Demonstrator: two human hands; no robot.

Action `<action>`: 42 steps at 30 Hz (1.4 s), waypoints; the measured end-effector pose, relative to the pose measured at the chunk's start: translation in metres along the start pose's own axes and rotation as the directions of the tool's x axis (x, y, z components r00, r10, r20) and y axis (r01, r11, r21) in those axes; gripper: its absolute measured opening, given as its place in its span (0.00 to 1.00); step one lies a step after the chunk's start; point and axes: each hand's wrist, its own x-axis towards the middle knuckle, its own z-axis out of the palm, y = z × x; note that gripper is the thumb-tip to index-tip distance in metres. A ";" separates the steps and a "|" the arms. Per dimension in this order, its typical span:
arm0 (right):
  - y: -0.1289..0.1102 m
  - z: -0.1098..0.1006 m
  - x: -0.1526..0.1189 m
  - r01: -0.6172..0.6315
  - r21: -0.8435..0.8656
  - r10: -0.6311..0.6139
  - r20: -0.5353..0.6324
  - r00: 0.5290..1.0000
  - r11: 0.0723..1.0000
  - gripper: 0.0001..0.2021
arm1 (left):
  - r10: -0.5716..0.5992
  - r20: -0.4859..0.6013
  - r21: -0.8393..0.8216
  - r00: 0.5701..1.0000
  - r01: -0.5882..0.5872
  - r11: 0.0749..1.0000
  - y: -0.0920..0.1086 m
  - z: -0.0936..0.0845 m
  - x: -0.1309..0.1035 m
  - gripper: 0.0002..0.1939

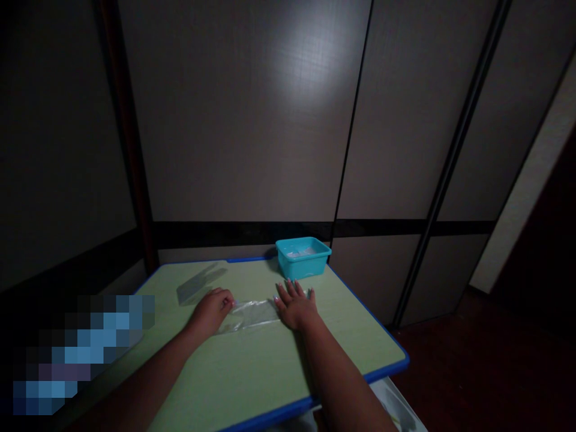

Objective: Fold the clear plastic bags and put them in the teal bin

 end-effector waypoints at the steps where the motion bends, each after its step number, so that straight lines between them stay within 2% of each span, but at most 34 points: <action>1: 0.000 0.000 0.000 0.000 0.002 0.000 -0.003 1.000 1.000 0.28 | 0.009 -0.009 0.012 1.000 -0.009 1.000 0.001 -0.001 0.000 0.05; 5: -0.002 -0.001 -0.002 -0.015 -0.019 0.014 -0.043 0.999 1.000 0.28 | 0.002 -0.013 0.091 1.000 -0.001 0.996 0.003 -0.002 -0.002 0.05; 9: -0.006 -0.005 -0.007 -0.031 -0.083 0.019 -0.138 0.990 0.996 0.29 | -0.009 -0.026 0.128 1.000 0.012 0.992 0.004 -0.003 -0.003 0.05; 15: -0.011 -0.009 -0.013 0.050 -0.076 -0.063 -0.185 0.981 0.996 0.27 | -0.012 -0.052 0.157 0.999 0.020 0.987 0.008 -0.004 -0.003 0.06; 19: -0.019 -0.009 -0.017 0.185 -0.006 -0.184 -0.150 0.972 0.983 0.29 | 0.004 -0.050 0.160 0.999 0.005 0.987 0.008 0.000 -0.003 0.06; 25: -0.033 -0.016 -0.025 0.370 0.089 -0.366 -0.053 0.929 0.925 0.34 | -0.003 -0.087 0.178 0.996 0.018 0.984 0.008 0.002 -0.002 0.06; 33: -0.040 -0.015 -0.026 0.418 0.098 -0.422 0.025 0.906 0.903 0.34 | -0.069 -0.098 0.175 0.993 0.085 0.981 0.001 0.003 0.003 0.09; 36: -0.040 -0.015 -0.026 0.411 0.089 -0.415 0.032 0.909 0.907 0.33 | -0.073 -0.178 0.121 0.981 0.095 0.988 0.006 0.000 0.002 0.06; 38: -0.040 -0.014 -0.026 0.408 0.083 -0.412 0.040 0.910 0.909 0.34 | -0.009 -0.252 0.012 0.968 0.013 1.000 0.016 -0.004 -0.002 0.07; 39: -0.040 -0.014 -0.026 0.411 0.082 -0.415 0.041 0.909 0.908 0.34 | 0.052 -0.274 -0.056 0.960 -0.070 0.996 0.022 -0.006 -0.006 0.10; 40: -0.039 -0.013 -0.025 0.416 0.080 -0.420 0.039 0.907 0.906 0.34 | 0.131 -0.262 -0.133 0.956 -0.171 0.976 0.030 -0.008 -0.011 0.12; 42: -0.038 -0.010 -0.023 0.426 0.071 -0.428 0.028 0.903 0.902 0.34 | 0.317 -0.132 -0.245 0.939 -0.341 0.908 0.043 -0.008 -0.023 0.16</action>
